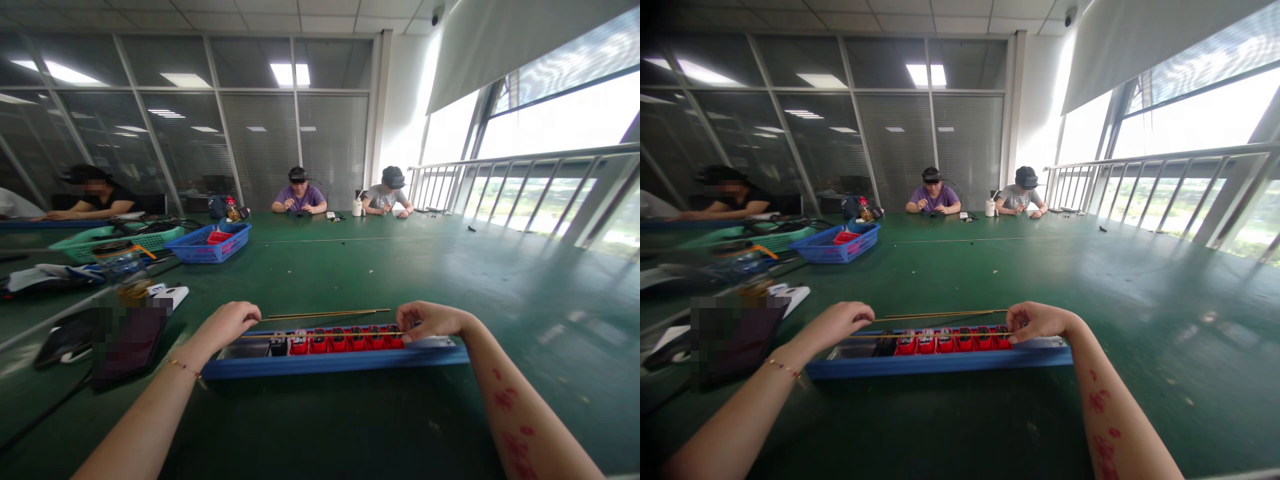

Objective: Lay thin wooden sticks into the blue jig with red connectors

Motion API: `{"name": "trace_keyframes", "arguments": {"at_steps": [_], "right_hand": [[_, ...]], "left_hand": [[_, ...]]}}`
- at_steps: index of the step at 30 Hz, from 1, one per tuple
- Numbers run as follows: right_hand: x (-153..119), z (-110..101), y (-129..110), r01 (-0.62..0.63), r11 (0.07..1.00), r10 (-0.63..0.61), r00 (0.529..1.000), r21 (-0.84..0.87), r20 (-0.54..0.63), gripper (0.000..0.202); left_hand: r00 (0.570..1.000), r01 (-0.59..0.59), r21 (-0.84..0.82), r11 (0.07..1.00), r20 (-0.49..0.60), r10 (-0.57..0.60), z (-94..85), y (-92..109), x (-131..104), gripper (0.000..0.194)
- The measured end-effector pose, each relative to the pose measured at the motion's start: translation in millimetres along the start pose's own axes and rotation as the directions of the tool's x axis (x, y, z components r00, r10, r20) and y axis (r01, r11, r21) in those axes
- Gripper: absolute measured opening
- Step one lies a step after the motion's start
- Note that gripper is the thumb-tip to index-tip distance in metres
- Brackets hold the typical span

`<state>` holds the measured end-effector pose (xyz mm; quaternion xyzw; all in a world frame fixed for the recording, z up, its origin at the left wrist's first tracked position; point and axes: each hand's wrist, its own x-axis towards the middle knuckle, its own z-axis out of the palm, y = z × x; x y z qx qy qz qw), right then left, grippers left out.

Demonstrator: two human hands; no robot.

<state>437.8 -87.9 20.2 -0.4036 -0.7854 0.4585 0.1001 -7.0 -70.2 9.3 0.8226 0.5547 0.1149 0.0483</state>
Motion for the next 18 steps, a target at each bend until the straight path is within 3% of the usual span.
{"name": "trace_keyframes", "arguments": {"at_steps": [6, 18], "right_hand": [[-2, -1, 3, -0.057, 0.995, 0.056, 0.998, 0.079, 0.016, 0.037], [0, -1, 5, -0.039, 0.993, 0.037, 0.999, 0.115, 0.017, 0.035]], "left_hand": [[0.998, 0.025, -0.069, 0.997, 0.052, -0.022, 11.9, 2, 18, 0.017], [0.994, 0.042, -0.06, 0.997, 0.107, -0.036, 30.5, -2, 43, 0.011]]}}
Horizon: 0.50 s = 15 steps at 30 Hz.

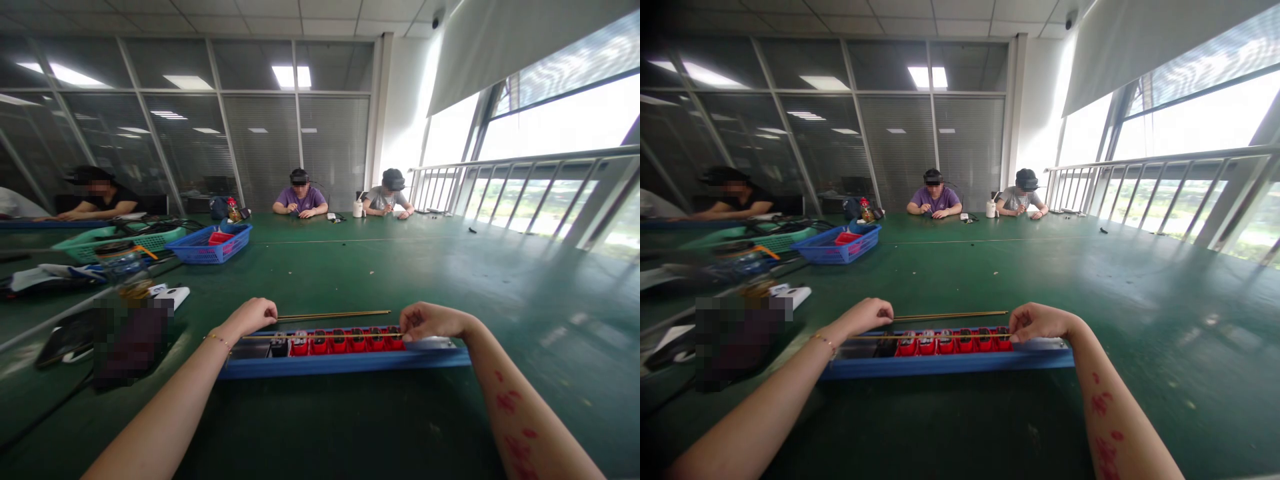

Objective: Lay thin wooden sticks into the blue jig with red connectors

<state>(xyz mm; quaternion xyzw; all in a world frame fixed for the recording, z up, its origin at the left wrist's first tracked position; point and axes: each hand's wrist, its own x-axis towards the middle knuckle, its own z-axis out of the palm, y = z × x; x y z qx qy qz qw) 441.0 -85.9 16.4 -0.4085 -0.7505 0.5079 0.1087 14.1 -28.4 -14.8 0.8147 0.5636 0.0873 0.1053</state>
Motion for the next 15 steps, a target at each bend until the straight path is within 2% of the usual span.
{"name": "trace_keyframes", "arguments": {"at_steps": [12, 15], "right_hand": [[-3.1, 0.7, -4.4, -0.001, 1.0, 0.001, 1.0, -0.012, -0.011, 0.036], [-5.3, -0.9, -6.6, 0.027, 0.999, -0.029, 0.998, -0.036, -0.052, 0.037]], "left_hand": [[0.994, 0.038, 0.024, 0.999, -0.104, -0.036, 3.5, -2.3, -4.3, 0.012], [0.99, 0.053, 0.027, 0.998, -0.131, -0.049, 2.8, -1.1, -6.5, 0.013]]}}
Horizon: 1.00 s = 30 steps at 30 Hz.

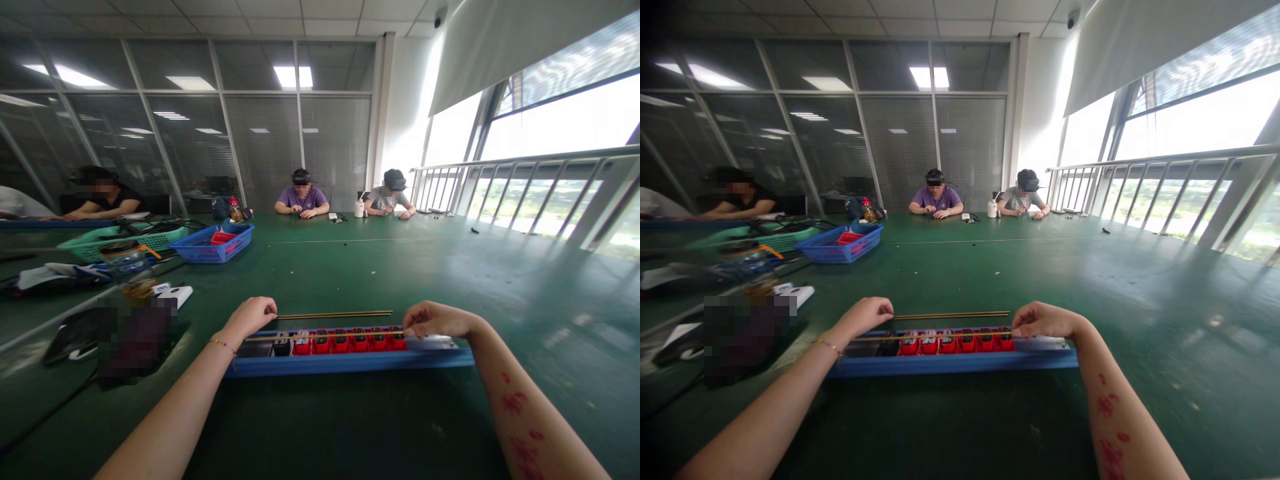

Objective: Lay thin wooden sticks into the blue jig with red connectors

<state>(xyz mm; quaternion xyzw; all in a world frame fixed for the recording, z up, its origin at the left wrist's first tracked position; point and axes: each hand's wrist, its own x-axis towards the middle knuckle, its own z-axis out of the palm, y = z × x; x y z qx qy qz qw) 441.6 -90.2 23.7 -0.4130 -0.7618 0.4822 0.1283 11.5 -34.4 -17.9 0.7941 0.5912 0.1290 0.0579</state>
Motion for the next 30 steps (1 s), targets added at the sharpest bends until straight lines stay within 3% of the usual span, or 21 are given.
{"name": "trace_keyframes", "arguments": {"at_steps": [3, 5, 8, 11, 15, 18, 21, 25, 30], "right_hand": [[1, -3, 1, 0.04, 0.999, -0.043, 0.986, -0.02, -0.164, 0.036], [3, -6, 5, 0.076, 0.997, -0.07, 0.946, 0.007, -0.315, 0.035], [6, -11, 14, 0.166, 0.979, -0.082, 0.855, 0.119, -0.512, 0.033], [7, -17, 24, 0.276, 0.918, -0.015, 0.739, 0.283, -0.674, 0.03], [2, -28, 37, 0.482, 0.756, 0.082, 0.602, 0.443, -0.794, 0.026], [-3, -36, 47, 0.585, 0.661, 0.129, 0.528, 0.469, -0.84, 0.026], [-8, -42, 56, 0.576, 0.688, 0.162, 0.471, 0.441, -0.867, 0.028], [-9, -44, 64, 0.437, 0.839, 0.142, 0.399, 0.324, -0.906, 0.035], [-1, -39, 63, 0.303, 0.925, 0.101, 0.383, 0.228, -0.918, 0.041]], "left_hand": [[1.0, 0.009, -0.002, 1.0, -0.013, -0.009, -0.7, 1, -1, 0.014], [1.0, 0.013, -0.004, 1.0, -0.014, -0.014, -1.0, 2, -2, 0.015], [1.0, 0.015, -0.007, 1.0, -0.014, -0.015, -1.4, 3, -2, 0.017], [1.0, 0.008, -0.01, 1.0, -0.015, -0.009, -2.0, 4, -3, 0.018], [1.0, 0.005, -0.008, 1.0, -0.018, -0.006, -2.6, 4, -4, 0.021], [1.0, 0.006, -0.005, 1.0, -0.024, -0.006, -3.0, 5, -5, 0.022], [1.0, 0.01, -0.006, 1.0, -0.021, -0.01, -3.8, 6, -6, 0.024], [1.0, 0.023, -0.006, 1.0, -0.014, -0.023, -5.1, 8, -6, 0.025], [0.999, 0.041, -0.003, 0.999, -0.009, -0.041, -6.0, 10, -6, 0.025]]}}
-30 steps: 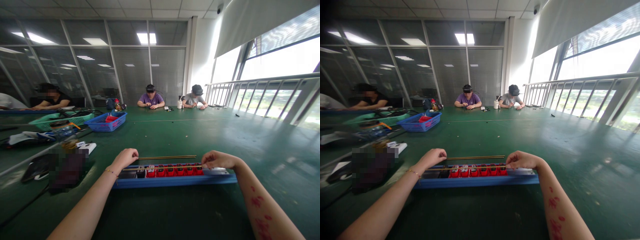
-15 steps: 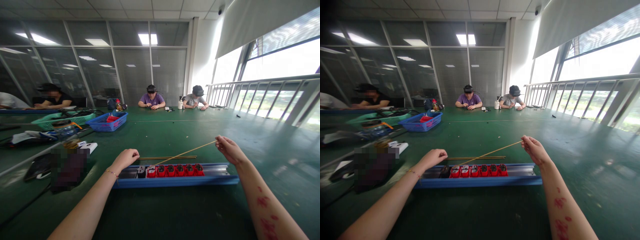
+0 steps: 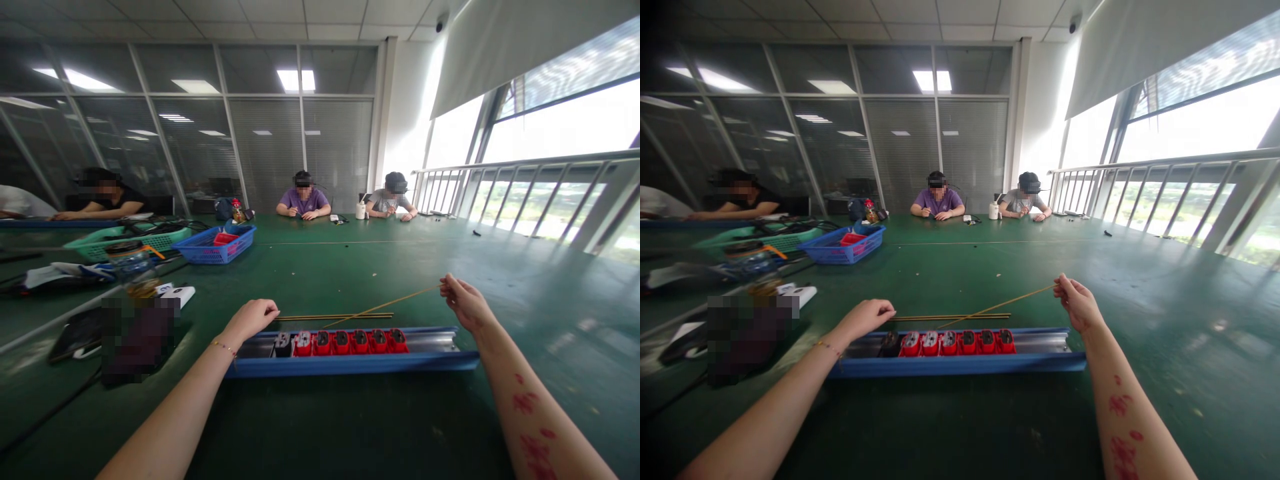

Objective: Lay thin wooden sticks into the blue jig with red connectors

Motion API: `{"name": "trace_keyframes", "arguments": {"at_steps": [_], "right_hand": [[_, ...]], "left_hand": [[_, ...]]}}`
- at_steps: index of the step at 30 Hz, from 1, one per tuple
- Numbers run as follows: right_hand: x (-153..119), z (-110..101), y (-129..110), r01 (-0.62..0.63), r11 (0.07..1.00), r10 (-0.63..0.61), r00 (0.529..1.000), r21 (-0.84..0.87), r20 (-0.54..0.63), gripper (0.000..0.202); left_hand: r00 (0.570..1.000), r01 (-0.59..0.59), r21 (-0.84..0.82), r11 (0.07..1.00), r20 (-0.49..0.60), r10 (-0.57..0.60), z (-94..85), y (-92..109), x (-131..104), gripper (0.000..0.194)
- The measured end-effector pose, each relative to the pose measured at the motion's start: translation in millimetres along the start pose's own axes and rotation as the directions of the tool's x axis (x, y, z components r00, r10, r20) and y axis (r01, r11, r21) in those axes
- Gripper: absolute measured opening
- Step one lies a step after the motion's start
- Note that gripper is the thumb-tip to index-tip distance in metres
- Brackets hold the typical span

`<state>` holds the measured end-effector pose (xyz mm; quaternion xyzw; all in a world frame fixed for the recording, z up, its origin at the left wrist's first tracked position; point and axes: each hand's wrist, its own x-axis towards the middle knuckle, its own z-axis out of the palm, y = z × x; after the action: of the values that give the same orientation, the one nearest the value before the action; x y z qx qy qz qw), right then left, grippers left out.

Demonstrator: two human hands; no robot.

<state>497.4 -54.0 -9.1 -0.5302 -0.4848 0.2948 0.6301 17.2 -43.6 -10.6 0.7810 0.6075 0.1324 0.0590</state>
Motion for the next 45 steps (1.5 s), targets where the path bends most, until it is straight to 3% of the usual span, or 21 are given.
{"name": "trace_keyframes", "arguments": {"at_steps": [4, 8, 14, 18, 22, 25, 28, 35, 39, 45], "right_hand": [[-4, 12, -2, -0.043, 0.999, 0.044, 0.998, -0.019, 0.048, 0.039], [-11, 23, -9, 0.001, 0.995, 0.02, 0.977, -0.095, 0.211, 0.036], [-24, 48, -17, 0.166, 0.934, 0.028, 0.85, -0.318, 0.526, 0.032], [-30, 73, -16, 0.357, 0.785, 0.044, 0.784, -0.507, 0.619, 0.021], [-32, 96, -13, 0.52, 0.559, 0.056, 0.753, -0.646, 0.655, 0.014], [-34, 107, -14, 0.581, 0.385, 0.095, 0.748, -0.717, 0.657, 0.016], [-35, 111, -15, 0.606, 0.274, 0.126, 0.747, -0.746, 0.653, 0.019], [-29, 108, -7, 0.666, 0.298, 0.141, 0.678, -0.684, 0.722, 0.031], [-26, 110, -6, 0.686, 0.309, 0.186, 0.635, -0.658, 0.749, 0.027], [-18, 119, -3, 0.676, 0.293, 0.244, 0.631, -0.676, 0.737, 0.028]], "left_hand": [[1.0, 0.008, 0.009, 1.0, -0.019, -0.008, 0.2, 0, 0, 0.025], [0.999, 0.021, 0.013, 1.0, -0.039, -0.021, 0.6, -2, 0, 0.025], [0.998, 0.032, 0.008, 0.999, -0.054, -0.031, 1.9, -3, 1, 0.023], [0.998, 0.034, 0.011, 0.999, -0.056, -0.034, 3.2, -6, 2, 0.02], [0.999, 0.009, 0.004, 1.0, -0.043, -0.009, 3.7, -7, 3, 0.02], [1.0, -0.026, -0.012, 1.0, -0.004, 0.026, 3.5, -7, 4, 0.022], [0.996, -0.072, -0.036, 0.997, 0.055, 0.074, 3.7, -7, 7, 0.027], [0.991, -0.097, -0.036, 0.995, 0.091, 0.1, 7.0, -11, 10, 0.026], [0.987, -0.099, -0.036, 0.994, 0.122, 0.103, 7.4, -12, 11, 0.02], [0.98, -0.115, -0.043, 0.992, 0.159, 0.121, 7.7, -12, 14, 0.017]]}}
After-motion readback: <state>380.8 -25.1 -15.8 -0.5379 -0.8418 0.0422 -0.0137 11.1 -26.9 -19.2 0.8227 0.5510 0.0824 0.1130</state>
